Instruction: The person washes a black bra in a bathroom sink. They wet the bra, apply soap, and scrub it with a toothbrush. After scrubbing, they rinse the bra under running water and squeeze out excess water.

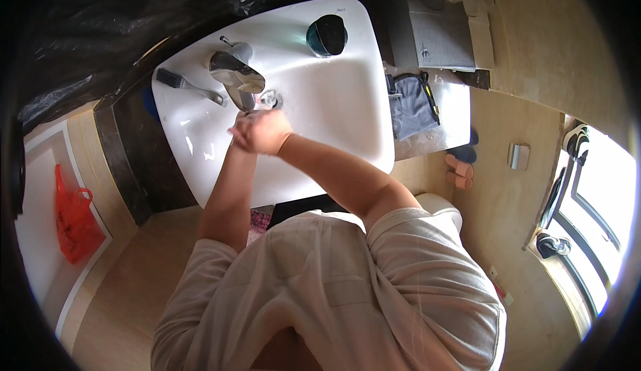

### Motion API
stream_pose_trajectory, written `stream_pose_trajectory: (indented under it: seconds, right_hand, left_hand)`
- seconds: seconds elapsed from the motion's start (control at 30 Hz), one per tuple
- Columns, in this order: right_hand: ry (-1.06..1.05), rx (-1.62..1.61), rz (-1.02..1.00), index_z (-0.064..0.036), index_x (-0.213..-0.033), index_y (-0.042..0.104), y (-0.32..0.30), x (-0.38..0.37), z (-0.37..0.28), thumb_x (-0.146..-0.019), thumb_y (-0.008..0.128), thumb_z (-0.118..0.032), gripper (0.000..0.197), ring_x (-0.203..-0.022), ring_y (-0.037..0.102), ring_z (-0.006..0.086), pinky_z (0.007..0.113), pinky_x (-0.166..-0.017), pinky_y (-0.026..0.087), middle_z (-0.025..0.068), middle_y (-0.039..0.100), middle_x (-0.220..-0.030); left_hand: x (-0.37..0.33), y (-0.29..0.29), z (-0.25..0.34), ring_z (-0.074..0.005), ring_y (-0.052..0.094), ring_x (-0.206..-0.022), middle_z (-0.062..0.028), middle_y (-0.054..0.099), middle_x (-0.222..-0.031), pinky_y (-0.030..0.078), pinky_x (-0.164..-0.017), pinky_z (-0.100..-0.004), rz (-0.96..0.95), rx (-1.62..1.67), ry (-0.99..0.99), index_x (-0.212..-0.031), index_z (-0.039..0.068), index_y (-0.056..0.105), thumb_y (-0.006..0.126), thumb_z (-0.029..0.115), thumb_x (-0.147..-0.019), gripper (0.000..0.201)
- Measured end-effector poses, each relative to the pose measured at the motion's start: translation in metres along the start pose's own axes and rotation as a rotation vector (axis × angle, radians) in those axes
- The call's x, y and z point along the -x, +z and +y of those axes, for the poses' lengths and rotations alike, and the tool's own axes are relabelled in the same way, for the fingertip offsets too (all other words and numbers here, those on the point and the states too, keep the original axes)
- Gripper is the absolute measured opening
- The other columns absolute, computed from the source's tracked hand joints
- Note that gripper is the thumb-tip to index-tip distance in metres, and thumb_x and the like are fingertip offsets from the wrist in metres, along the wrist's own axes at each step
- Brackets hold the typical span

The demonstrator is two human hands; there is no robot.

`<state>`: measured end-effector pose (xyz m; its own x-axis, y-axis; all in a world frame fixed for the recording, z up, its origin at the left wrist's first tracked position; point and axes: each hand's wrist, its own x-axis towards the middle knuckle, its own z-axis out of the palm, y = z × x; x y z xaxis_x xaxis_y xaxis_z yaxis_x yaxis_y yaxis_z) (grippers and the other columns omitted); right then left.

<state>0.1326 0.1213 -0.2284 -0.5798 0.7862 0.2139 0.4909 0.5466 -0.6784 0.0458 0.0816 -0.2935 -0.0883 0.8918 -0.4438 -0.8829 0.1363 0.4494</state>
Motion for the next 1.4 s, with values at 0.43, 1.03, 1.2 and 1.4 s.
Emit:
stream_pose_trajectory:
  seconds: [0.43, 1.03, 1.2, 1.4]
  right_hand:
    - [0.525, -0.038, -0.382, -0.0099, -0.088, 0.064, -0.022, -0.013, 0.022, -0.09, 0.053, -0.037, 0.029, -0.087, 0.064, 0.0325, 0.046, -0.077, 0.051, 0.0131, 0.065, -0.097]
    - [0.596, -0.356, -0.321, -0.0086, -0.094, 0.067, 0.005, 0.006, 0.079, -0.089, 0.057, -0.043, 0.036, -0.078, 0.062, 0.0297, 0.039, -0.069, 0.051, 0.0129, 0.062, -0.093]
    - [0.203, 0.128, -0.451, -0.0116, -0.098, 0.064, -0.013, -0.002, -0.002, -0.09, 0.051, -0.043, 0.035, -0.079, 0.067, 0.0283, 0.041, -0.076, 0.052, 0.0124, 0.065, -0.088]
    - [0.389, 0.171, -0.575, -0.0125, -0.092, 0.065, -0.02, -0.012, 0.023, -0.09, 0.05, -0.044, 0.035, -0.072, 0.067, 0.0286, 0.04, -0.071, 0.052, 0.013, 0.068, -0.079]
  left_hand:
    - [0.0, 0.017, 0.032, -0.0218, 0.06, -0.094, -0.0102, 0.06, -0.104, 0.052, -0.079, -0.037, 0.222, 0.078, -0.465, -0.12, 0.003, 0.051, 0.038, 0.037, -0.098, 0.043]
    - [-0.01, 0.051, 0.023, -0.0231, 0.056, -0.107, -0.0062, 0.06, -0.106, 0.046, -0.093, -0.0368, 0.294, -0.127, -0.396, -0.102, 0.011, 0.055, 0.049, 0.044, -0.093, 0.034]
    - [-0.003, -0.003, 0.024, -0.0235, 0.055, -0.103, -0.0075, 0.06, -0.105, 0.045, -0.093, -0.0389, 0.086, 0.07, -0.364, -0.116, 0.01, 0.054, 0.042, 0.034, -0.098, 0.032]
    - [-0.013, 0.049, 0.013, -0.0171, 0.057, -0.1, -0.0031, 0.059, -0.104, 0.048, -0.087, -0.0329, 0.318, 0.038, -0.477, -0.113, 0.011, 0.054, 0.043, 0.03, -0.099, 0.026]
